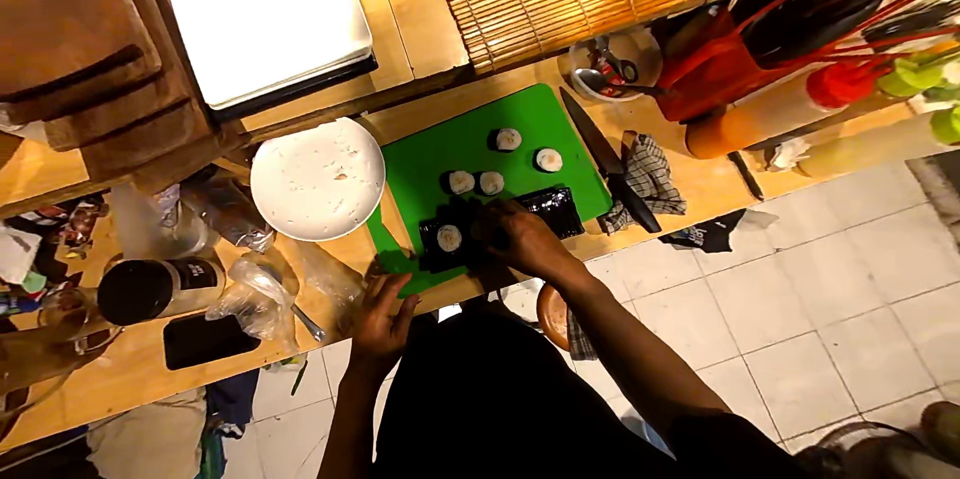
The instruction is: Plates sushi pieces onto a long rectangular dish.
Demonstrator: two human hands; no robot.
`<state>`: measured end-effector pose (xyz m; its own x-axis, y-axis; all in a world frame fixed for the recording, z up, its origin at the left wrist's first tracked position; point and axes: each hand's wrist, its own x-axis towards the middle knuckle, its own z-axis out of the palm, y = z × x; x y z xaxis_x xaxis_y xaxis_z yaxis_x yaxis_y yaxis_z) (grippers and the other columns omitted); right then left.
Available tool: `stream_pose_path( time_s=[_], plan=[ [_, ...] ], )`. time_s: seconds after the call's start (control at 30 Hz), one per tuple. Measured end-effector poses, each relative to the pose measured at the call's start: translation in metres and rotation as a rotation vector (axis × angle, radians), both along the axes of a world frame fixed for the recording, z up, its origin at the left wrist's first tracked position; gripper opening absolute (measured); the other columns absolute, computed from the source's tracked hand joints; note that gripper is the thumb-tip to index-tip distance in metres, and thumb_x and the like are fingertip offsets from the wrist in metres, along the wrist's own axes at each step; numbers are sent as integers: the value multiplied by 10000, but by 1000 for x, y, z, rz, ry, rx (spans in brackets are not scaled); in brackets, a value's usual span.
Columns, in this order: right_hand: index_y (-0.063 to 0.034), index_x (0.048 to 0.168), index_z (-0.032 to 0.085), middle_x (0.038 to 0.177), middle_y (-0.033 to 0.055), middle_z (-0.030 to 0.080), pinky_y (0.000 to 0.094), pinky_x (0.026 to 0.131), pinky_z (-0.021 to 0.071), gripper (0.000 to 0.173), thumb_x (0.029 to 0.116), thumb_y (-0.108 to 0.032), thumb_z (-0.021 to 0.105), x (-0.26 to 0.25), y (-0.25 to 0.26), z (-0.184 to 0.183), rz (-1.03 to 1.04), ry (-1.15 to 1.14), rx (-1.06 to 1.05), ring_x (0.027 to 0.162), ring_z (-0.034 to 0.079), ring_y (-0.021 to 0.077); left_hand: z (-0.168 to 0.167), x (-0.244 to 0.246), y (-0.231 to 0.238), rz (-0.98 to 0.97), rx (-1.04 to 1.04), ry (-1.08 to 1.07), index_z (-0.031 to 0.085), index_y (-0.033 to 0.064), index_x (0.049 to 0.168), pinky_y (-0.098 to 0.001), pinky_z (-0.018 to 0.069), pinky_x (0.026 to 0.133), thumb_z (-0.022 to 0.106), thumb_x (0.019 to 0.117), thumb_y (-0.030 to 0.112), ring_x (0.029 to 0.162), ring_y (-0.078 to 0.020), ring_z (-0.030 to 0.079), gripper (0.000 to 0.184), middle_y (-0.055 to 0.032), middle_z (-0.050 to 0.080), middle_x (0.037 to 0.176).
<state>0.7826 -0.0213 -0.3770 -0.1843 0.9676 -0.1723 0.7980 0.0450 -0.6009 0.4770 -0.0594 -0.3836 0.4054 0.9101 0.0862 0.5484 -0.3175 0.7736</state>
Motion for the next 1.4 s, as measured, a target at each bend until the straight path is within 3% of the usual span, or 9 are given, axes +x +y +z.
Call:
stream_pose_path(
  time_s=[0.17, 0.33, 0.83, 1.07, 1.2, 1.3, 1.4],
  plan=[
    [-124, 1251, 696, 1307, 120, 640, 510, 993, 544, 412, 865, -221, 805, 2, 0, -8, -14, 114, 19, 1183, 634, 292, 1, -5, -5, 25, -14, 0, 698, 15, 1231, -340, 565, 887, 548, 1022, 218, 1066, -185, 662, 328, -140, 693, 1178],
    [-138, 1261, 684, 1311, 66, 643, 457, 1004, 548, 421, 865, -214, 807, 2, -1, -21, 28, 315, 93, 1180, 635, 203, 1, -10, -9, 40, -7, 11, 692, 5, 1236, -326, 573, 877, 558, 1023, 220, 1048, -171, 667, 332, -141, 696, 1176],
    [-172, 1276, 692, 1334, 47, 642, 458, 1055, 506, 405, 886, -239, 780, 4, 3, -24, 33, 289, 47, 1249, 596, 210, 8, 1, -10, 47, -19, 17, 689, 5, 1252, -286, 581, 848, 566, 1025, 242, 1032, -141, 665, 350, -143, 685, 1194],
    [-176, 1333, 668, 1381, 49, 625, 460, 1088, 495, 508, 876, -350, 806, 16, 1, -15, 11, 306, 67, 1296, 577, 207, 5, 3, -12, 63, -30, -10, 690, 6, 1248, -276, 582, 867, 578, 1013, 235, 1049, -131, 662, 347, -136, 681, 1199],
    [-88, 1262, 685, 1248, 142, 667, 530, 963, 558, 425, 880, -226, 811, 71, 9, 4, -344, 191, 172, 1117, 662, 297, 5, -1, -16, 100, -47, -29, 689, 6, 1247, -274, 566, 907, 576, 1010, 228, 1084, -131, 652, 345, -131, 682, 1194],
    [-50, 1295, 644, 1274, 228, 622, 635, 936, 526, 498, 875, -250, 824, 110, 22, 4, -498, 10, 136, 1119, 636, 419, 5, -2, -19, 122, -63, -23, 690, 14, 1246, -243, 559, 866, 571, 999, 218, 1038, -110, 647, 341, -119, 679, 1166],
    [-63, 1321, 630, 1303, 237, 605, 644, 1007, 485, 591, 830, -296, 860, 128, 42, -10, -460, -44, 53, 1211, 593, 427, 4, 0, -17, 109, -60, -11, 690, 17, 1251, -234, 570, 833, 572, 996, 206, 1007, -101, 656, 339, -118, 681, 1153]
  ],
)
